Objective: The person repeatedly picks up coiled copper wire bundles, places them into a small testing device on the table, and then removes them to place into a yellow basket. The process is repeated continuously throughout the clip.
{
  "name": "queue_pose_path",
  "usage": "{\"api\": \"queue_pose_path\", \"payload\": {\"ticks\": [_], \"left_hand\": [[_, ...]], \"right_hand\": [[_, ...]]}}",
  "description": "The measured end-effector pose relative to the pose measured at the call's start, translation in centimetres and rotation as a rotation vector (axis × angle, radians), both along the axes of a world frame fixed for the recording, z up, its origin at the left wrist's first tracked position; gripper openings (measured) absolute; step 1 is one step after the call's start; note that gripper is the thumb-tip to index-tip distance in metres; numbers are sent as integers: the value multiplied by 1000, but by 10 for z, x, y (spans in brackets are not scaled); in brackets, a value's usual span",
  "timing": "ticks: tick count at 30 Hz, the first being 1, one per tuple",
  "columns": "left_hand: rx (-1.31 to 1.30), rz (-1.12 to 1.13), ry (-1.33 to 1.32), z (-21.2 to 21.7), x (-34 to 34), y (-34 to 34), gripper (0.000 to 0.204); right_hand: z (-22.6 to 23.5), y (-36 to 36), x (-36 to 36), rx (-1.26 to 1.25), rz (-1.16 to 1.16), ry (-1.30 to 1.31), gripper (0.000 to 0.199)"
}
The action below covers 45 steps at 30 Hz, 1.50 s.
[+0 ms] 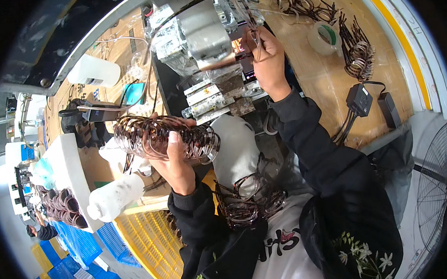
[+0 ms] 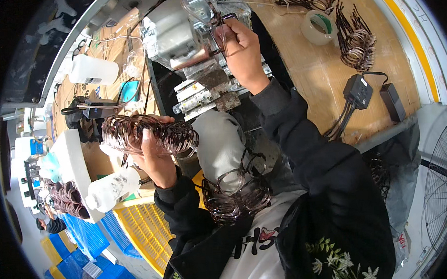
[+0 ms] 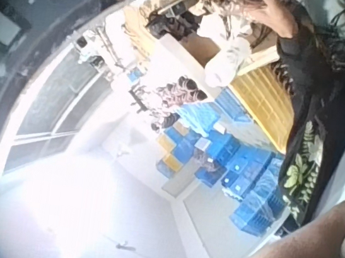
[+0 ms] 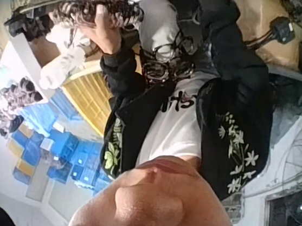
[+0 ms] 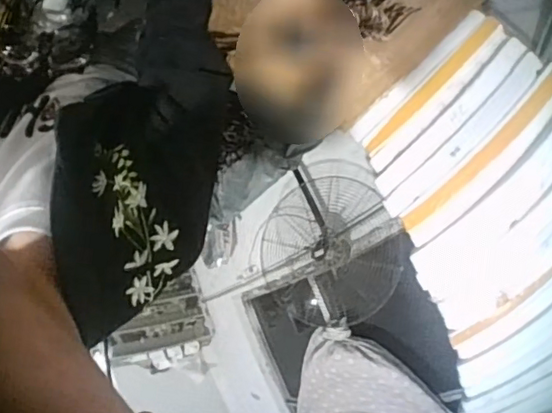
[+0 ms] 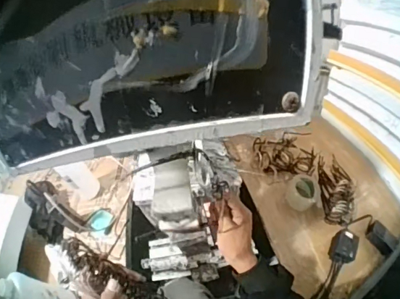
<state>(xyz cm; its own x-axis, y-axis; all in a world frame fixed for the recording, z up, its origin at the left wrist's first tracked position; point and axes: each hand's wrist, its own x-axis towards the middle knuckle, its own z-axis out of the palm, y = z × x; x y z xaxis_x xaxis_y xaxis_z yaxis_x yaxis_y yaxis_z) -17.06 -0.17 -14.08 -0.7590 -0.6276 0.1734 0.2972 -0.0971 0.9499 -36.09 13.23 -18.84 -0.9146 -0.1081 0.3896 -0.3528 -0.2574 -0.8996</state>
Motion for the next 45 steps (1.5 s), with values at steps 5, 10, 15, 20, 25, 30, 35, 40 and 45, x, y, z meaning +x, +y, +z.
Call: {"api": "queue_pose_path", "payload": {"ticks": [5, 10, 15, 20, 25, 30, 35, 40, 45], "left_hand": [[296, -176, 168, 7, -1, -3, 48], [539, -199, 193, 31, 9, 3, 60], [567, -138, 117, 53, 21, 16, 63], [547, -95, 159, 56, 28, 10, 68], [214, -115, 374, 54, 41, 11, 65], [120, -190, 472, 54, 71, 12, 57], [11, 12, 378, 42, 133, 12, 61], [440, 231, 381, 7, 230, 22, 74], [90, 959, -245, -103, 385, -28, 24]], "right_hand": [[14, 8, 21, -134, 77, -163, 16], [35, 29, 74, 29, -32, 327, 11], [56, 28, 111, 273, -193, 713, 13], [76, 22, 139, 335, -153, 799, 39], [90, 20, 159, 490, -16, 763, 40], [95, 11, 177, 655, 99, 708, 34], [96, 8, 200, 753, 498, 835, 38], [94, 24, 204, 914, 631, 750, 44], [76, 56, 177, 984, 330, 446, 34]]}}
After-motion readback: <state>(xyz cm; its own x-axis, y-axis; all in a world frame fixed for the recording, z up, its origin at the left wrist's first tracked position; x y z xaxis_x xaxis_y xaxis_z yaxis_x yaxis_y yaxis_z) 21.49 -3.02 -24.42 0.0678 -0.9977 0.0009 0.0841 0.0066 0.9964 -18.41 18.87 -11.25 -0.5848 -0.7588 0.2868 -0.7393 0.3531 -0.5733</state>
